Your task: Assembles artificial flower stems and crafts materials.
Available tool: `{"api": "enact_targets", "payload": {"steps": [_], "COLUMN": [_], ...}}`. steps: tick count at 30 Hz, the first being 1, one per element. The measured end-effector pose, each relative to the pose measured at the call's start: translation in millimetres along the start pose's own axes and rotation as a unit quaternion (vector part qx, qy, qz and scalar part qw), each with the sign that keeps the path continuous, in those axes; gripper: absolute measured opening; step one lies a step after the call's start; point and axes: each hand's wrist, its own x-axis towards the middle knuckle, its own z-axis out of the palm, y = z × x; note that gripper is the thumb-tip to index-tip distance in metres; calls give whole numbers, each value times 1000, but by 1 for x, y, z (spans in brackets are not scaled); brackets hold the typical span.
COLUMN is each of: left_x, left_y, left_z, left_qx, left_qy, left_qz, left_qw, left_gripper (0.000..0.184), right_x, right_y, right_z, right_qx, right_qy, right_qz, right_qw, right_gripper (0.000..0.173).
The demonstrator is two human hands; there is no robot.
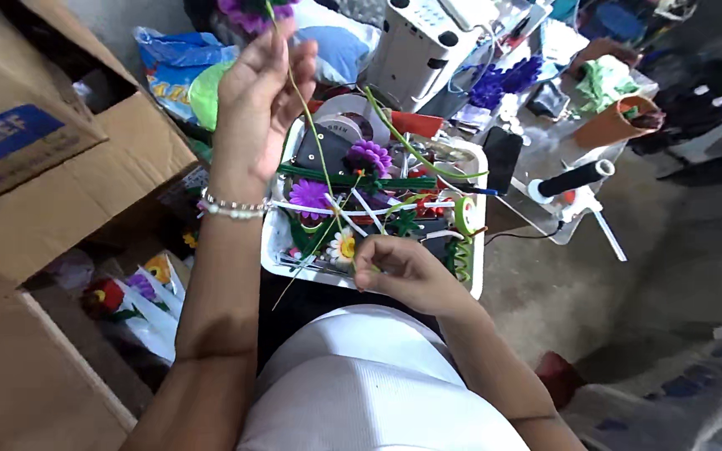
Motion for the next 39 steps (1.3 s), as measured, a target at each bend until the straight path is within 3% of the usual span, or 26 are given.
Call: {"api": "enact_targets", "payload": {"steps": [4,6,9,12,16,20,22,24,26,28,34,39], "left_x": [-51,-67,-72,-73,-73,-73,-75,-76,-81,-91,-100,-101], "left_y": [-1,-6,-16,-21,-23,-30,-33,-29,-21,-18,-21,-25], "left_z": [3,-4,-13,-22,-43,-53,-51,-48,-38,-24,-19,-17], "left_qx": [260,306,283,225,77,-153,-198,-39,121,196,308,266], "left_qy": [-60,-74,-70,-73,-135,-197,-199,-211,-248,-269,-308,-267], "left_qz": [45,71,99,123,85,18,-1,27,41,25,43,18], "left_qw": [963,947,951,964,984,968,960,976,960,943,899,926], "left_gripper": [39,42,40,28,18,10,9,17,34,41,27,24], "right_x": [0,0,3,6,8,8,8,8,7,8,6,4], "right_y": [-2,1,13,13,15,29,32,32,26,15,3,6], "right_z": [14,26,42,44,35,39,43,44,41,33,16,4], "right_qx": [-298,-371,-402,-328,-94,123,128,5,-113,-199,-224,-236], "right_qy": [101,123,137,106,21,-48,-41,23,85,136,179,174], "right_qz": [-5,5,9,30,54,-3,-28,-65,-83,-78,-52,-27], "right_qw": [949,921,905,938,994,991,991,998,986,967,957,956], "right_gripper": [22,21,20,20,14,7,6,4,5,11,18,31]}}
